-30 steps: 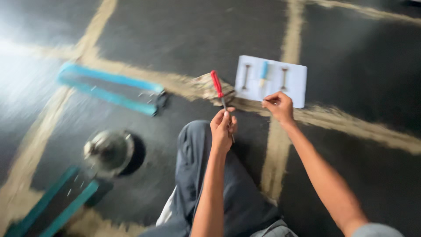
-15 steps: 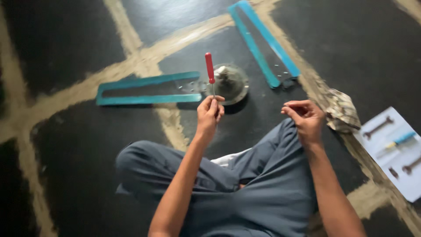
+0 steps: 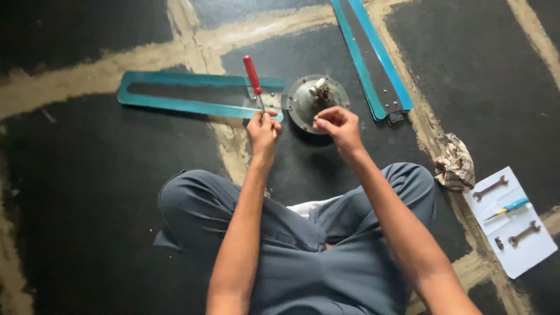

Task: The person sits on the floor and attaches three teal fan blades to a central motor housing using a screwdriver. They align each blade, insert screws, and tighten them sequentially.

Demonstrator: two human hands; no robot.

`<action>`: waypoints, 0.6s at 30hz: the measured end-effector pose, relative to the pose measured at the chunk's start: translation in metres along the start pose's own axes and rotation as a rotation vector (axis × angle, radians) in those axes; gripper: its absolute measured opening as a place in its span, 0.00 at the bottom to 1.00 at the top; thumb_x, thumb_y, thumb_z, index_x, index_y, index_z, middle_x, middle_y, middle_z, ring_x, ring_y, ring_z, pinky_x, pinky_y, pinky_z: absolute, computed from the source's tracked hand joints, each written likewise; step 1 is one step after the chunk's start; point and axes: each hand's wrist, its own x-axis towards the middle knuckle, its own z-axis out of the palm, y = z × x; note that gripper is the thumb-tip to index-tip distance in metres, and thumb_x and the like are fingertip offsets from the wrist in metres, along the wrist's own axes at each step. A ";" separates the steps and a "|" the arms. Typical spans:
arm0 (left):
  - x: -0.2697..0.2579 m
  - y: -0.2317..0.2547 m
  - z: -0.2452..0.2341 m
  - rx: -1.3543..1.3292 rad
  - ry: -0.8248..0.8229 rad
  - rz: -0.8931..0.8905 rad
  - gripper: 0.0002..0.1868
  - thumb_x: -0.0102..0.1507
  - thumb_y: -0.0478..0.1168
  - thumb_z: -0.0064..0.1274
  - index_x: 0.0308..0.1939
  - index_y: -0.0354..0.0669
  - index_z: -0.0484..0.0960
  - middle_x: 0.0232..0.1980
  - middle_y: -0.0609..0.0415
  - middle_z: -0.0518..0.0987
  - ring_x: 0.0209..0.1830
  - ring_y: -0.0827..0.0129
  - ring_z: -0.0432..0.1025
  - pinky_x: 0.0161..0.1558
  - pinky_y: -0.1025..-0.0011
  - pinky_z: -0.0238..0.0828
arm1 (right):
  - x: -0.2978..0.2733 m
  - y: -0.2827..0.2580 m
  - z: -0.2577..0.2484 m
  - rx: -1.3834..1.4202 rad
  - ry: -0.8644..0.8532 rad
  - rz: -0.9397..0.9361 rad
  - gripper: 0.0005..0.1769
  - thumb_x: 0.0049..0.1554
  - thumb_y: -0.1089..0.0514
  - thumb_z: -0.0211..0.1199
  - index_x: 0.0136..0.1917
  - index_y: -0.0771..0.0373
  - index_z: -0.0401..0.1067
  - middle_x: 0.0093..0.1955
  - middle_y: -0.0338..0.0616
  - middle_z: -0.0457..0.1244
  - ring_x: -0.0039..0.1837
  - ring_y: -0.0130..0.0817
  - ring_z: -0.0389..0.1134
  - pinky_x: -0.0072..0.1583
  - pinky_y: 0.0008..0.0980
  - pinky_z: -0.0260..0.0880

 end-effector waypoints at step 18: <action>0.053 -0.097 -0.035 0.243 0.567 0.001 0.15 0.63 0.41 0.61 0.36 0.43 0.68 0.30 0.60 0.68 0.27 0.71 0.65 0.31 0.70 0.65 | 0.057 0.036 0.037 -0.616 0.005 -0.047 0.07 0.55 0.68 0.67 0.48 0.65 0.80 0.45 0.42 0.74 0.48 0.26 0.76 0.53 0.26 0.78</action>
